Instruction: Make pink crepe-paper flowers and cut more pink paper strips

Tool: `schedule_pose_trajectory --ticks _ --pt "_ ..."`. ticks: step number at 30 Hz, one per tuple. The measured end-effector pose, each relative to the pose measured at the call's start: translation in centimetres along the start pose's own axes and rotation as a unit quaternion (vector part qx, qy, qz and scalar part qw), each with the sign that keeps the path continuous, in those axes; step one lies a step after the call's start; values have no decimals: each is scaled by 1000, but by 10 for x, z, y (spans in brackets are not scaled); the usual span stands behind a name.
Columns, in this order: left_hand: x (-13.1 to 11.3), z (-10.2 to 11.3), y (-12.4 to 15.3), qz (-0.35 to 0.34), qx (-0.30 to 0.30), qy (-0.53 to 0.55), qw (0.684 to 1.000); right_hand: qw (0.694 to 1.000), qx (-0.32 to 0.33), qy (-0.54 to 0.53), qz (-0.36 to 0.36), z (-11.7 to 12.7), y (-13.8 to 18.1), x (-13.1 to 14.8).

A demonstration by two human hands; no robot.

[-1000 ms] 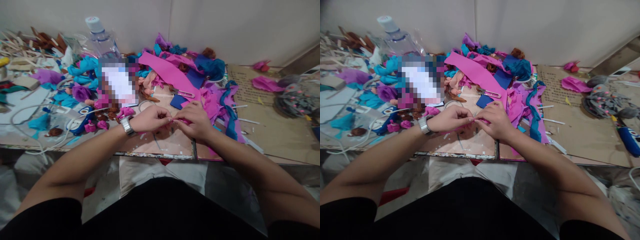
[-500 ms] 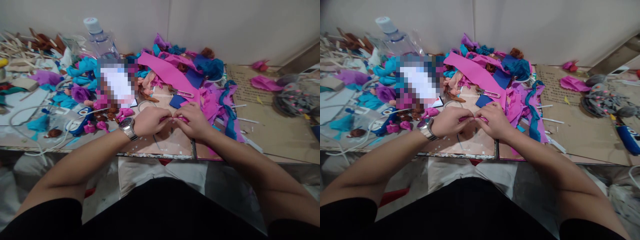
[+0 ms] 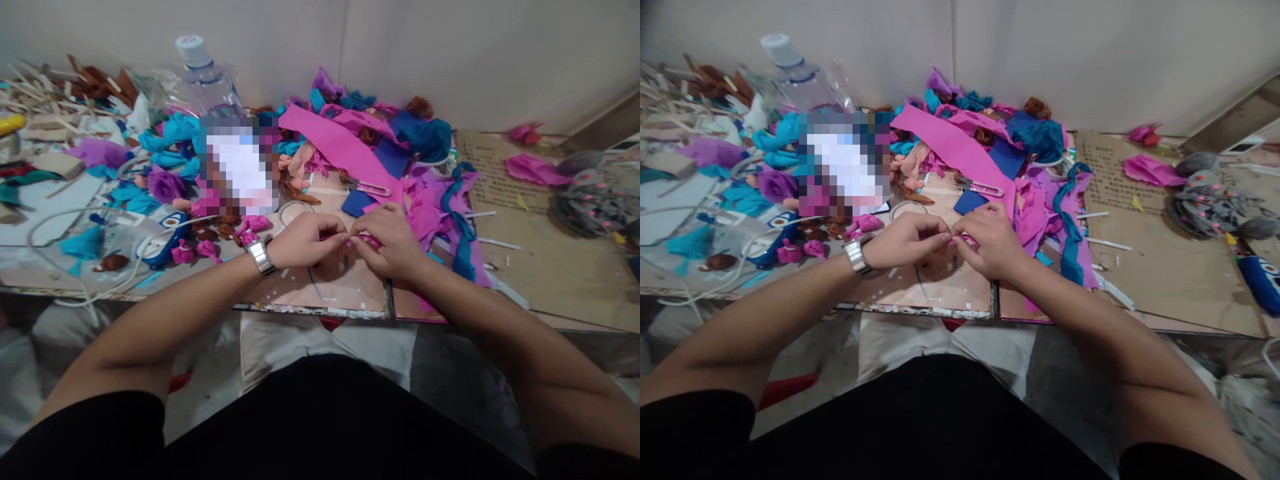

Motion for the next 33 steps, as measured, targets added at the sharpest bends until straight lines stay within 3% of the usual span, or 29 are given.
schedule_pose_trajectory --ticks 6,10,16,25,29,33 --pt "13 -10 -2 111 36 230 966 999 4 31 39 1 1 3" --pt "18 -9 -3 127 27 260 957 998 -17 31 51 4 2 1" --pt "16 -6 -4 76 21 191 978 997 -27 40 54 6 3 2" --pt "18 -7 -3 76 33 150 985 997 -25 62 48 8 1 3" --pt "8 -1 -1 6 -2 -2 1000 997 9 69 26 2 2 -1" --pt "-1 0 3 -43 -31 -151 987 998 21 58 0 -2 3 -4"
Point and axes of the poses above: each hand's wrist, its own y-axis away from the middle knuckle, its own z-axis out of the back of the hand, x = y × z, the point moved 6 cm from there along -y, towards the middle knuckle, and after that the axes turned 9 degrees about y, right-handed, at the moved point
